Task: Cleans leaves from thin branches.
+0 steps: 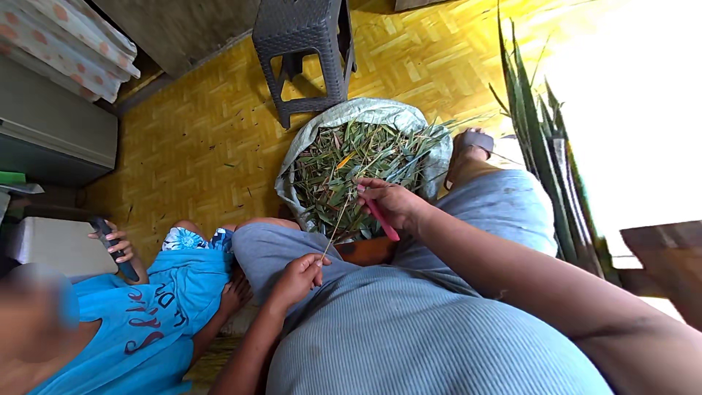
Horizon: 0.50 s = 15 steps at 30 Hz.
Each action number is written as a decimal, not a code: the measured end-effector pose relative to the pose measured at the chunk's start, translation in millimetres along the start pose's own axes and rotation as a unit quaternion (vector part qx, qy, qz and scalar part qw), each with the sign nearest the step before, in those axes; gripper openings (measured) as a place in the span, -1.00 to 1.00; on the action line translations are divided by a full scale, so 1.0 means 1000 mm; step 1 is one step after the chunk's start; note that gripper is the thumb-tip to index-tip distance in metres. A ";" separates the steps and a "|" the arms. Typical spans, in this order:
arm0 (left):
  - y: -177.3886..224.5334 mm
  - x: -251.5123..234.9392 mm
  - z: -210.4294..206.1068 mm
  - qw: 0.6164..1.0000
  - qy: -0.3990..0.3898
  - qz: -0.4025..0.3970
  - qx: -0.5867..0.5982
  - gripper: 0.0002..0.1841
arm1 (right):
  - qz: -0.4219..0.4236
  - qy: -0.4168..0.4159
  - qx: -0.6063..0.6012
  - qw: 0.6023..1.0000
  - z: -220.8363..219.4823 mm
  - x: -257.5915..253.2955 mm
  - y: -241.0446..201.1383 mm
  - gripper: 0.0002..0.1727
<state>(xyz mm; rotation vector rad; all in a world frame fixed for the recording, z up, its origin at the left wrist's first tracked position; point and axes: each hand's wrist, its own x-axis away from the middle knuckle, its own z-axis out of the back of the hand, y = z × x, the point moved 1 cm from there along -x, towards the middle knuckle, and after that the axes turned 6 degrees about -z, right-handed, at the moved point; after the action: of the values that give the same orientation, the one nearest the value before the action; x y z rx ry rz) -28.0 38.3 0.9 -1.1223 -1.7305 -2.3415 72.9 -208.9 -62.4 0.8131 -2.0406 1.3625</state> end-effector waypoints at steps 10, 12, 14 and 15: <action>-0.002 0.009 0.004 1.000 -0.010 0.009 -0.007 -0.70 | 0.009 0.029 -0.033 0.999 0.007 -0.012 -0.005 -0.61; -0.004 0.012 0.006 1.000 -0.013 0.007 -0.004 -0.70 | 0.006 0.034 -0.034 0.999 0.011 -0.014 -0.008 -0.61; -0.006 0.015 0.009 1.000 -0.014 0.005 0.001 -0.70 | 0.006 0.041 -0.034 0.999 0.013 -0.016 -0.011 -0.62; -0.007 0.017 0.011 1.000 -0.013 0.005 0.003 -0.70 | 0.007 0.042 -0.034 0.998 0.014 -0.017 -0.012 -0.62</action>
<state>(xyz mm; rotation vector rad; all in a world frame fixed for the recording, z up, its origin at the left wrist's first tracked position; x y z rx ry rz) -37.6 56.3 5.7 -1.1639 -1.7354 -2.3248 91.2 -222.5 -71.9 0.7010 -2.0199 1.3045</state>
